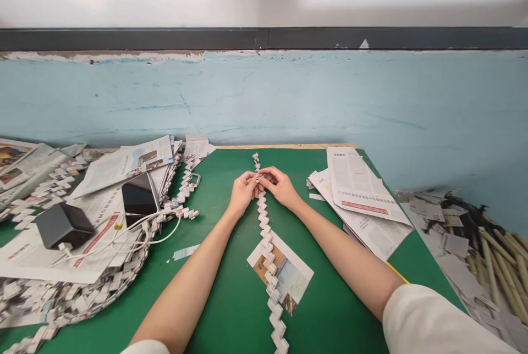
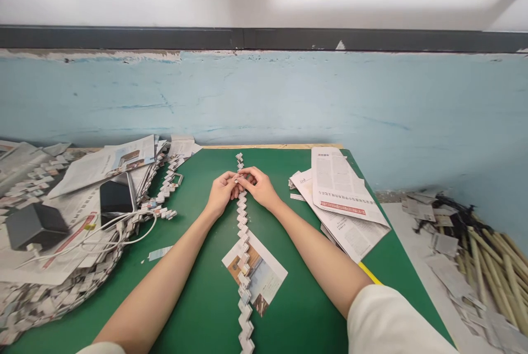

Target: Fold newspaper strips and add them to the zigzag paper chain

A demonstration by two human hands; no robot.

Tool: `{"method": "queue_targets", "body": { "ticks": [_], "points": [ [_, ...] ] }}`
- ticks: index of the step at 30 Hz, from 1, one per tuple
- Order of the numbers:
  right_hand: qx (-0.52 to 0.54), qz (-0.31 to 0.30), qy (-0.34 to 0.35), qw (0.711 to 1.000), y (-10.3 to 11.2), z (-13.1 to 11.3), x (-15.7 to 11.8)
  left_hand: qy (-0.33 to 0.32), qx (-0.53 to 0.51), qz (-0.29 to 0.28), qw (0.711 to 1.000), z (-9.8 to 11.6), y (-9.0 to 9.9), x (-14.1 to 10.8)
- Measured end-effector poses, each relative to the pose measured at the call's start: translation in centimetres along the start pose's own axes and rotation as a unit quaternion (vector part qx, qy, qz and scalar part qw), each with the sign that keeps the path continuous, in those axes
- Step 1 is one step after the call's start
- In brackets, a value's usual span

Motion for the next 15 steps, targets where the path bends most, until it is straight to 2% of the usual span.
{"method": "queue_targets", "body": {
  "ticks": [11, 15],
  "points": [
    [0.037, -0.013, -0.040, 0.998, -0.32, 0.69, 0.03, -0.005, -0.021, -0.010, 1.000, -0.34, -0.09, 0.21],
    [0.035, -0.021, -0.048, 0.998, -0.40, 0.62, 0.03, -0.017, -0.020, 0.012, 1.000, -0.01, 0.38, 0.13]
  ]
}}
Point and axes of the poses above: each hand's wrist, its own x-axis towards the middle knuckle, its own y-axis out of the back of the hand, z = x × y, the point moved 8 cm from there along x, towards the middle knuckle, and after that the axes turned 15 degrees about -x, right-handed, at the moved point
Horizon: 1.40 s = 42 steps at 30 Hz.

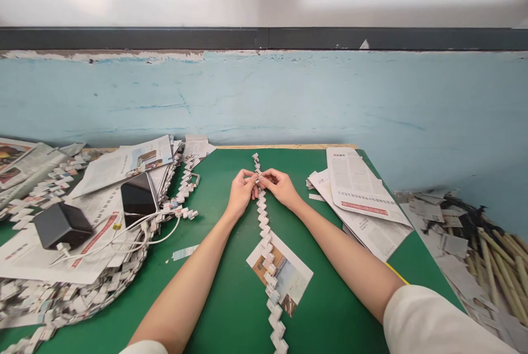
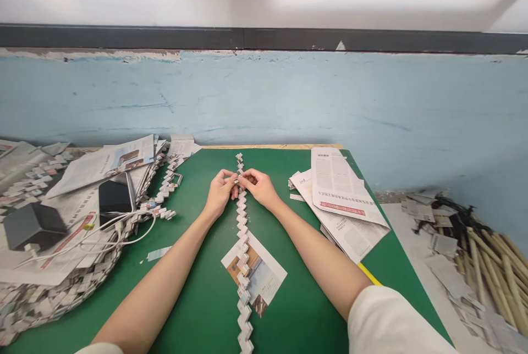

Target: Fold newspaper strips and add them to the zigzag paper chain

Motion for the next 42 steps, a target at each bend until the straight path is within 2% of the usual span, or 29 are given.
{"method": "queue_targets", "body": {
  "ticks": [4, 12, 18, 26, 36, 42],
  "points": [
    [0.002, -0.010, 0.000, 1.000, -0.1, 0.0, 0.0, -0.004, -0.008, 0.015, 1.000, 0.2, 0.2, 0.0],
    [-0.041, 0.038, 0.002, 0.998, 0.7, 0.3, 0.0, 0.003, -0.006, -0.026, 1.000, 0.1, -0.6, -0.1],
    [-0.040, 0.037, 0.011, 0.998, 0.8, -0.2, -0.2, -0.014, 0.008, -0.022, 1.000, 0.0, -0.6, -0.1],
    [-0.060, 0.069, 0.016, 0.996, 1.3, -0.6, -0.4, -0.022, 0.006, -0.007, 1.000, 0.3, -0.4, -0.2],
    [-0.051, 0.047, 0.022, 0.997, 0.8, -0.3, -0.3, -0.036, 0.020, -0.002, 0.999, 0.2, -0.1, -0.3],
    [-0.090, -0.003, 0.035, 0.995, 0.0, -0.9, -0.4, -0.029, 0.034, -0.008, 0.999, -0.1, -0.1, -0.2]
  ]
}}
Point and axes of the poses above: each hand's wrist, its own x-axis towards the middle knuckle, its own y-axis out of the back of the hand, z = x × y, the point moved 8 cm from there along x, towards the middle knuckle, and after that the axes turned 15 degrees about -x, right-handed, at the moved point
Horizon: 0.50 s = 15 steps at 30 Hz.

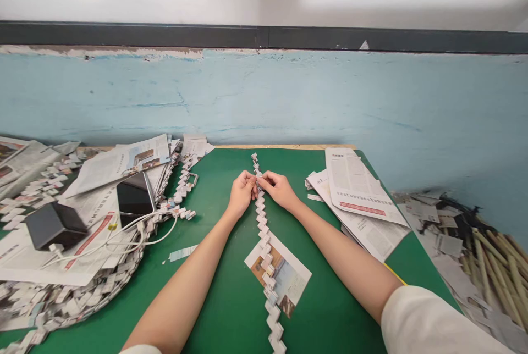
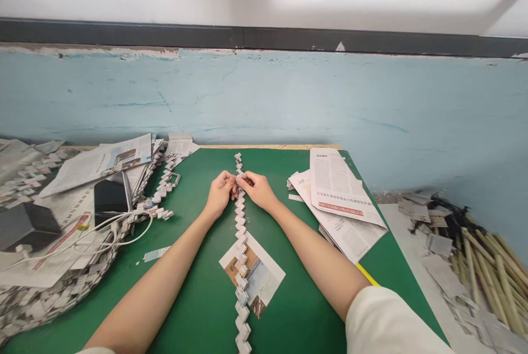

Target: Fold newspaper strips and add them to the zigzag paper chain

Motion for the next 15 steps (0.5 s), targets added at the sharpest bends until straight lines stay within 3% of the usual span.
{"method": "queue_targets", "body": {
  "ticks": [10, 15],
  "points": [
    [-0.041, 0.019, 0.026, 0.999, 0.65, -0.78, -0.20, 0.018, 0.025, -0.011, 0.999, -0.06, -0.47, 0.07],
    [-0.030, 0.017, 0.036, 0.999, 0.75, -1.21, -0.31, -0.005, 0.042, -0.032, 0.999, 0.51, -0.84, -0.03]
  ]
}}
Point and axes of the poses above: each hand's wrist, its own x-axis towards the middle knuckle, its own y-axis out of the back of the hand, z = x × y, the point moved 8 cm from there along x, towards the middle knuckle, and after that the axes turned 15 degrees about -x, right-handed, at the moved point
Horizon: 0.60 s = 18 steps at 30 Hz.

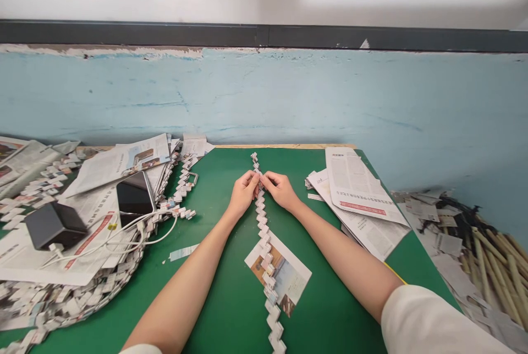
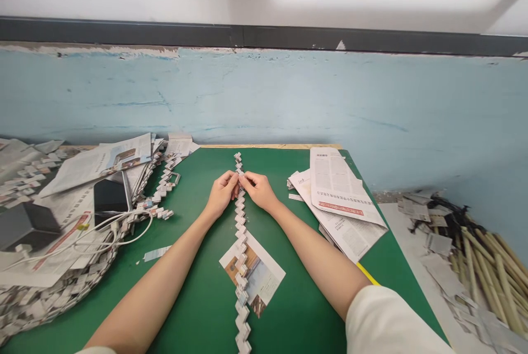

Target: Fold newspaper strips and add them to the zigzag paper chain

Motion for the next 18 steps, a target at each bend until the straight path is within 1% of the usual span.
{"method": "queue_targets", "body": {
  "ticks": [4, 8, 14, 18],
  "points": [
    [0.010, -0.009, -0.013, 1.000, -0.12, 0.24, 0.00, -0.003, 0.020, 0.002, 1.000, 0.05, 0.32, -0.03],
    [0.007, -0.017, -0.010, 1.000, -0.27, 0.42, 0.09, -0.002, 0.027, 0.010, 1.000, -0.20, 0.60, -0.07],
    [-0.009, -0.006, -0.003, 1.000, -0.24, 0.40, 0.05, 0.001, 0.010, 0.014, 1.000, 0.06, 0.21, -0.20],
    [-0.031, 0.004, 0.010, 0.999, -0.17, 0.09, -0.01, 0.008, -0.005, 0.034, 0.999, 0.27, 0.31, -0.24]
  ]
}}
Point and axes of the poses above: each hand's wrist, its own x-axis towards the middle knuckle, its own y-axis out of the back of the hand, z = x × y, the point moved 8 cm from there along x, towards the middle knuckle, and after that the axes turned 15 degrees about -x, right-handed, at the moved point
